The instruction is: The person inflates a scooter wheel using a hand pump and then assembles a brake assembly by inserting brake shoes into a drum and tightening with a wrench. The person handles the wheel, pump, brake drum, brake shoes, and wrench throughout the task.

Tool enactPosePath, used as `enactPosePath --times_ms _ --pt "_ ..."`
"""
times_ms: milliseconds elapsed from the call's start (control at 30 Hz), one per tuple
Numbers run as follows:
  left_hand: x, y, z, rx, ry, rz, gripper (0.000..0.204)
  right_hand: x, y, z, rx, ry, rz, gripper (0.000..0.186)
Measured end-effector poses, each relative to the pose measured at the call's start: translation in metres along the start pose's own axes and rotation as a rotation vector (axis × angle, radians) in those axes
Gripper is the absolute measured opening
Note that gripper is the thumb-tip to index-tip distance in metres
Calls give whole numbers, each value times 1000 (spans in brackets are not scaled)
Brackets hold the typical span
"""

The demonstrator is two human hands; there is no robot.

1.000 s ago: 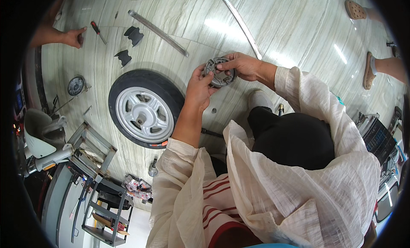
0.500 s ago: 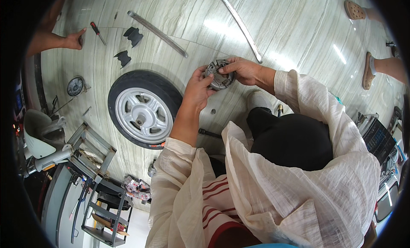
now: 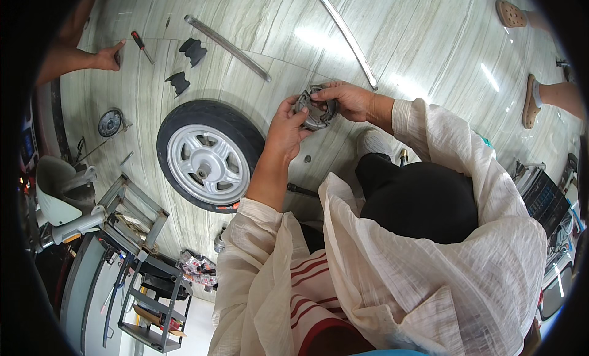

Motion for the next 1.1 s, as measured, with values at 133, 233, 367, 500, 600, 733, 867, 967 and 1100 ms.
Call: enactPosePath --times_ms 133,233,367,500,600,733,867,967,1100 --pt "-1 0 1 -16 -21 -26 42 -3 -6 -1 -5 0 55 16" --pt "0 5 2 17 -25 -49 40 1 -10 -4 15 -12 45 17" --pt "-5 11 3 162 -7 -153 38 4 -10 -7 46 -12 74 22" --pt "-6 11 -1 157 -11 -149 39 4 -13 -5 24 39 57 28" --pt "-4 4 -3 93 -57 -118 39 5 -14 -4 -18 76 64 34" --pt "0 0 -5 19 -97 -131 36 10 -20 -7 -95 109 14 41" --pt "2 0 -3 11 -90 -131 33 10 -21 -9 -125 77 -13 47" --pt "3 -2 -3 -16 -88 -102 34 11 -21 -10 -124 73 -3 47" --pt "4 -2 -5 -16 -105 -111 35 13 -22 -10 -137 86 -19 50"
Point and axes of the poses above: each hand's wrist, its own z-axis towards the middle knuckle, its own y-axis out of the back of the hand, x = y × z, the point moved 2 cm from there along z, towards the middle knuckle, and after that the axes turned 1 degree about -x, right-handed, at the moved point
